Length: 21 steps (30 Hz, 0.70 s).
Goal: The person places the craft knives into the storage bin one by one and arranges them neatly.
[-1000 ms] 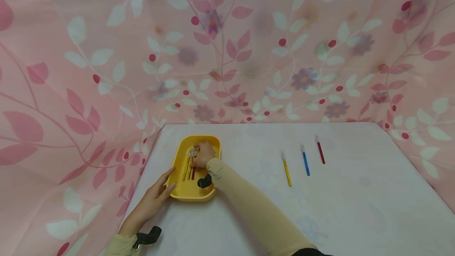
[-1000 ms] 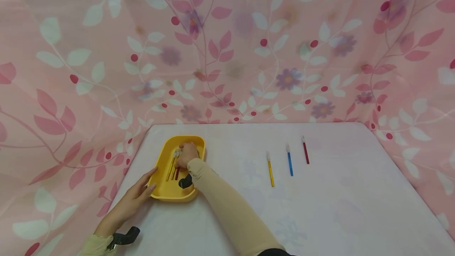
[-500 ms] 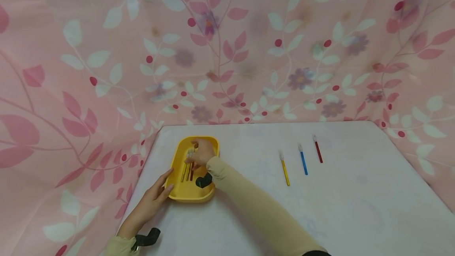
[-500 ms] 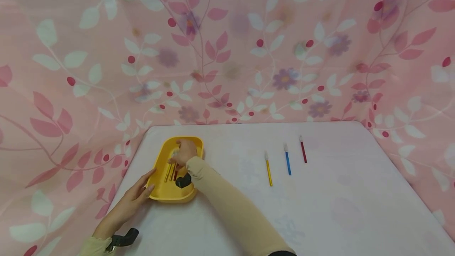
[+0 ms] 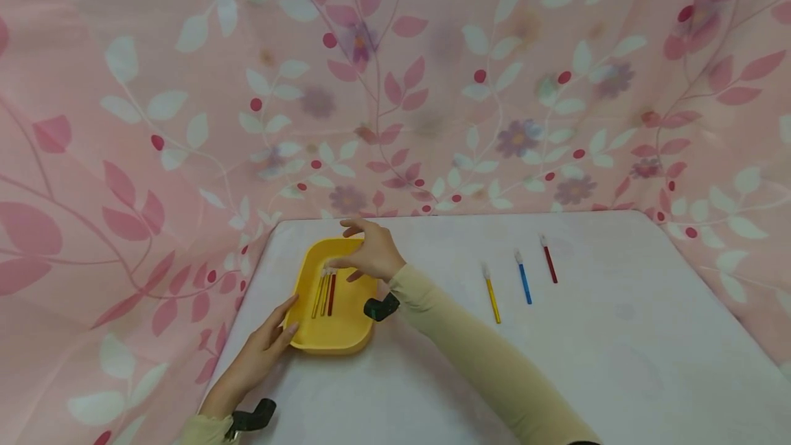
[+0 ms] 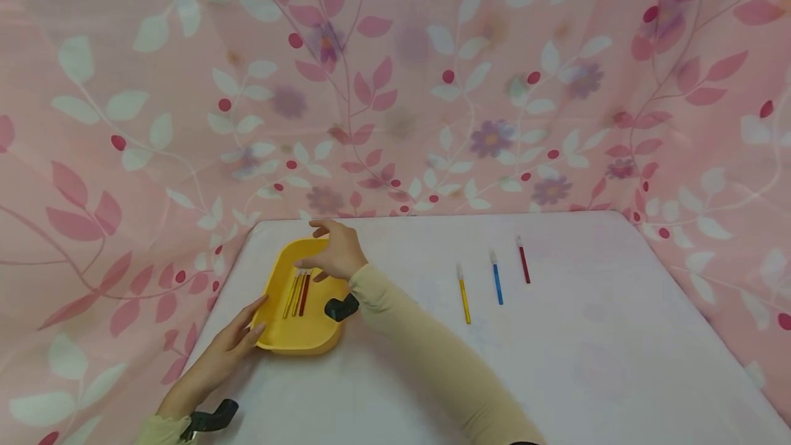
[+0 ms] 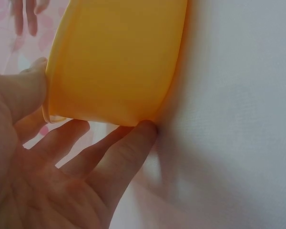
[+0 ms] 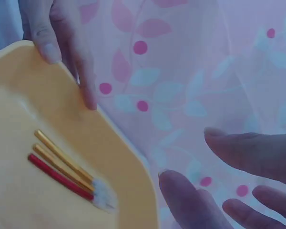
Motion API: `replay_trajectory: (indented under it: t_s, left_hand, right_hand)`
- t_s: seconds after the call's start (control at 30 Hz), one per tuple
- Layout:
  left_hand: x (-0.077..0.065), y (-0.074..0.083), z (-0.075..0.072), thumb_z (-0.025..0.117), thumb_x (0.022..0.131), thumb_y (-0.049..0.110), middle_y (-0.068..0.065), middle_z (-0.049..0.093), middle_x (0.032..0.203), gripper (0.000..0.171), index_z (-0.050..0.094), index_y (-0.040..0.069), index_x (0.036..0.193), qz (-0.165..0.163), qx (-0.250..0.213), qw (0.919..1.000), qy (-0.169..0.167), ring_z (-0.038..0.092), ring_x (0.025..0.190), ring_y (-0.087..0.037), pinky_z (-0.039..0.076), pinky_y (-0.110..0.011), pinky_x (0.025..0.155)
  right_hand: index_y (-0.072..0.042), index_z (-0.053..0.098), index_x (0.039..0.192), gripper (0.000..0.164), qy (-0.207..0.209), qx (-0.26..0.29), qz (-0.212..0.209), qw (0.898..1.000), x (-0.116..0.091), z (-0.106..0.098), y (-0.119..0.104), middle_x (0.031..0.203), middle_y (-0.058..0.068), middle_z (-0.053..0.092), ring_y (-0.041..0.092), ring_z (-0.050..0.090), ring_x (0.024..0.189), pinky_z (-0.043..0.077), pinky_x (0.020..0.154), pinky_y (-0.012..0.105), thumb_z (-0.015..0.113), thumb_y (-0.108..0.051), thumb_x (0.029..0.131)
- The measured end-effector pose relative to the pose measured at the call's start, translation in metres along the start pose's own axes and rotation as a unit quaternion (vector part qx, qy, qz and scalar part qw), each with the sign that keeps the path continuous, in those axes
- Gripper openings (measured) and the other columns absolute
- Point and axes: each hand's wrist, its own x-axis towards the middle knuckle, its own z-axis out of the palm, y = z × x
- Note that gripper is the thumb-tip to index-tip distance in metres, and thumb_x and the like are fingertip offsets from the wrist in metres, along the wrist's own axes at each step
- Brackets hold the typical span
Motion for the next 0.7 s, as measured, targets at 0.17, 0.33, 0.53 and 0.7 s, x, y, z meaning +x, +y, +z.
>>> replay_trajectory:
  t_s: [0.17,0.33,0.53,0.7]
  left_hand:
    - [0.000,0.001,0.000,0.060,0.115,0.037,-0.023,0.022,0.179,0.069,0.029,0.023,0.174,-0.010,-0.001,0.9999,-0.003,0.039,0.155,-0.052,0.041,-0.059,0.120]
    - [0.001,0.001,0.000,0.059,0.115,0.039,-0.023,0.022,0.179,0.069,0.029,0.023,0.174,-0.016,0.000,0.9999,-0.002,0.037,0.155,-0.053,0.041,-0.059,0.120]
    - [0.001,0.000,0.000,0.059,0.115,0.038,-0.023,0.021,0.179,0.069,0.029,0.021,0.174,-0.010,-0.001,0.9999,-0.002,0.037,0.155,-0.053,0.040,-0.058,0.120]
    - [0.001,-0.001,0.000,0.059,0.115,0.037,-0.023,0.021,0.179,0.069,0.028,0.021,0.174,-0.007,0.001,1.0000,-0.003,0.035,0.156,-0.052,0.040,-0.057,0.120]
  right_hand:
    - [-0.008,0.058,0.155,0.078,-0.004,0.022,-0.044,0.999,-0.014,-0.022,-0.007,0.143,0.017,0.063,0.026,0.076,0.083,0.068,0.065,0.051,0.093,-0.001,0.086]
    - [-0.010,0.058,0.155,0.079,-0.001,0.012,-0.080,0.997,-0.026,-0.042,-0.014,0.144,0.015,0.063,0.029,0.077,0.090,0.068,0.064,0.051,0.094,-0.003,0.085]
    - [-0.014,0.058,0.156,0.080,0.023,-0.032,-0.123,0.992,-0.042,-0.062,-0.018,0.144,0.010,0.064,0.029,0.077,0.090,0.067,0.061,0.041,0.095,-0.007,0.086]
    - [-0.018,0.058,0.158,0.082,0.026,-0.034,-0.137,0.990,-0.055,-0.079,-0.022,0.146,0.009,0.064,0.025,0.077,0.087,0.067,0.061,0.041,0.096,-0.009,0.086]
